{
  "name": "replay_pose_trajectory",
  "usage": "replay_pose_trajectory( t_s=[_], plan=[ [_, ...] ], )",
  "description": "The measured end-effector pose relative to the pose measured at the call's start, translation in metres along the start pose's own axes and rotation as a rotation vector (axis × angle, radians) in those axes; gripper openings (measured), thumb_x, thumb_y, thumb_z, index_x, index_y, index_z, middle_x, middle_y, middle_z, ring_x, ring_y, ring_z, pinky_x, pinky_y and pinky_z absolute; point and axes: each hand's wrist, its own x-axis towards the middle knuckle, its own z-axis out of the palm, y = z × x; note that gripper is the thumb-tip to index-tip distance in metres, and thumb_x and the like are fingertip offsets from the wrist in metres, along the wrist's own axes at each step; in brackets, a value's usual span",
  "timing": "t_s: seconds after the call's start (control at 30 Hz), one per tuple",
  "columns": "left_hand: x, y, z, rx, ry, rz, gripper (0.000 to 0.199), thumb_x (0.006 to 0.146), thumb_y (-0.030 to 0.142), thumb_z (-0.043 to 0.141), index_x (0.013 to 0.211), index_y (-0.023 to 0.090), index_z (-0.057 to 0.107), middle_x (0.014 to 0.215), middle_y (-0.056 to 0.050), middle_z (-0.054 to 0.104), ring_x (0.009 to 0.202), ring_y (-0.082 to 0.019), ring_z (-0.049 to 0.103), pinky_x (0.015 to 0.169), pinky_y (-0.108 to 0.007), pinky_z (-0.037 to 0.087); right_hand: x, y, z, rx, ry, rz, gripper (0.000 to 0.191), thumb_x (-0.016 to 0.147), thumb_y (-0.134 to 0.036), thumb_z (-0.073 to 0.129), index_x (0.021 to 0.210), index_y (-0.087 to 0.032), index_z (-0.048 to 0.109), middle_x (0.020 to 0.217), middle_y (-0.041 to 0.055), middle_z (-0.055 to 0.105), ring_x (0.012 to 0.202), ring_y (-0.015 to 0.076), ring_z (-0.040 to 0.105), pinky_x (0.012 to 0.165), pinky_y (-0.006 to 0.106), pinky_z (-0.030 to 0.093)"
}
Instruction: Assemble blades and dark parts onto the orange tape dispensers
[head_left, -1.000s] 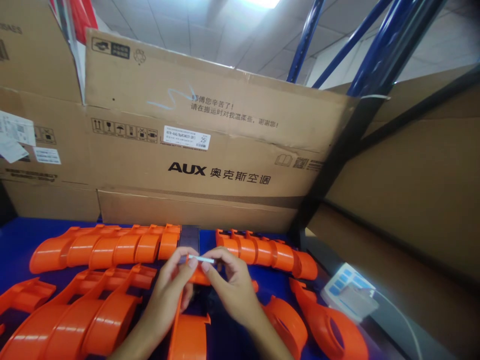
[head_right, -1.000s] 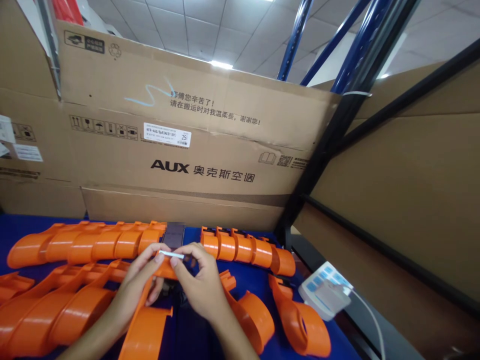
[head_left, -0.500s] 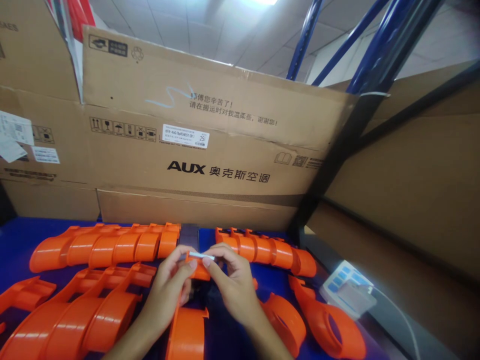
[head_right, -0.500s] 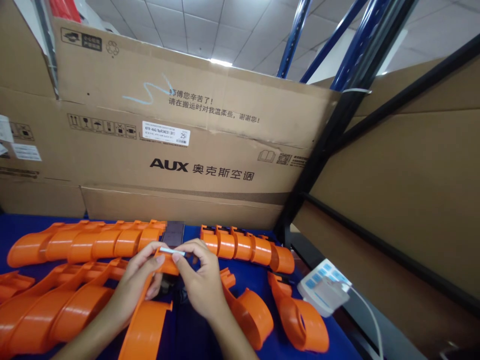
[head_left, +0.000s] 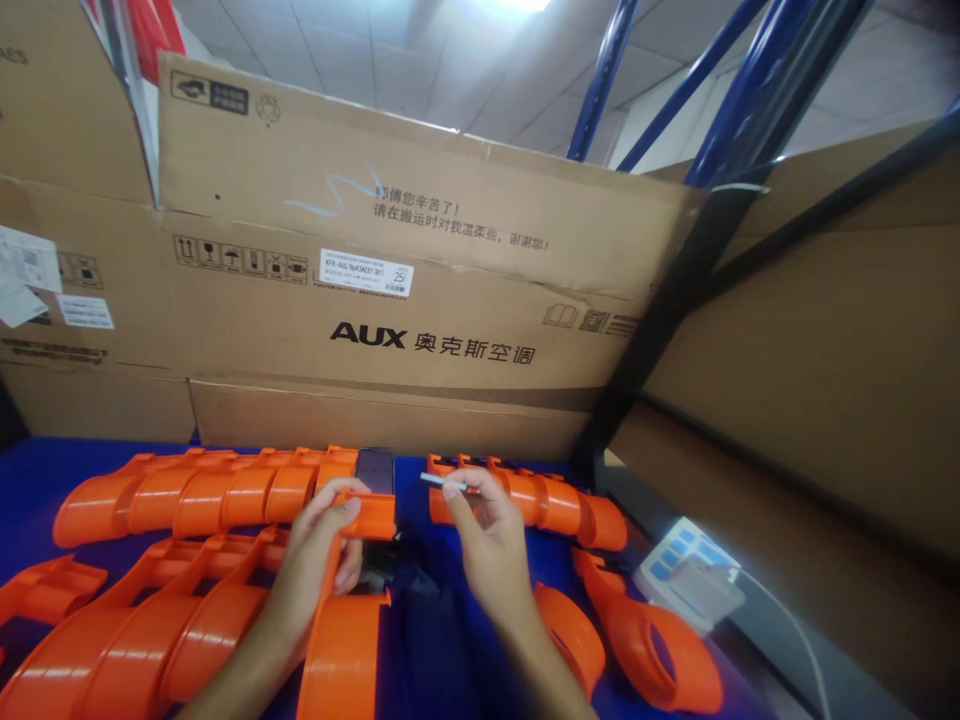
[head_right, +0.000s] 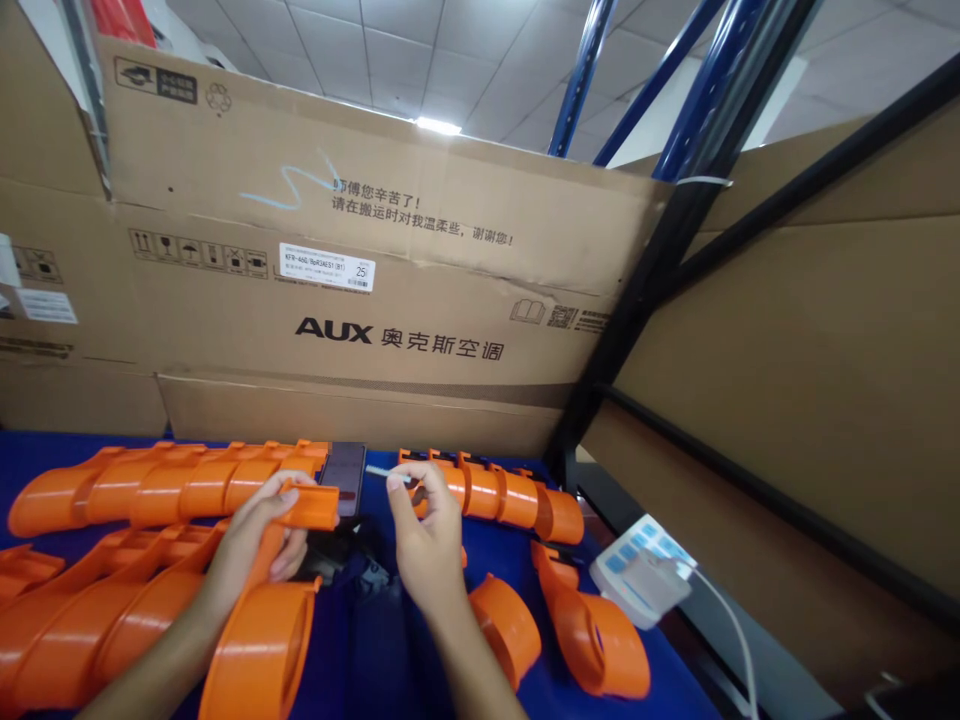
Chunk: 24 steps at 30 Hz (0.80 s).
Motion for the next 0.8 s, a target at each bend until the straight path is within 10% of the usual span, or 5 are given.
replay_pose_trajectory(
  t_s=[0.37, 0.8],
  plan=[
    [0.002, -0.001, -0.001, -0.015, 0.005, -0.008, 0.026, 0.089, 0.046, 0.062, 0.104, 0.025, 0.058, 0.037, 0.012, 0.040, 0.029, -0.007, 0.028, 0.035, -0.015, 0.025, 0.004, -0.014, -0.022, -0.271, -0.493, -0.095, 0.018, 0.074, -0.005, 0.062, 0.073, -0.022, 0.070, 0.074, -0.0002, 0.067, 0.077, 0.0194, 0.062, 0.071, 0.029, 0.049],
    [-0.002, -0.001, 0.003, 0.027, 0.031, -0.002, 0.028, 0.087, 0.048, 0.063, 0.102, 0.024, 0.059, 0.038, 0.011, 0.042, 0.029, -0.007, 0.029, 0.035, -0.015, 0.026, -0.007, -0.004, -0.005, -0.307, -0.547, -0.045, 0.022, 0.076, -0.004, 0.057, 0.079, -0.021, 0.071, 0.065, -0.0037, 0.065, 0.058, 0.0138, 0.056, 0.055, 0.022, 0.041]
  ],
)
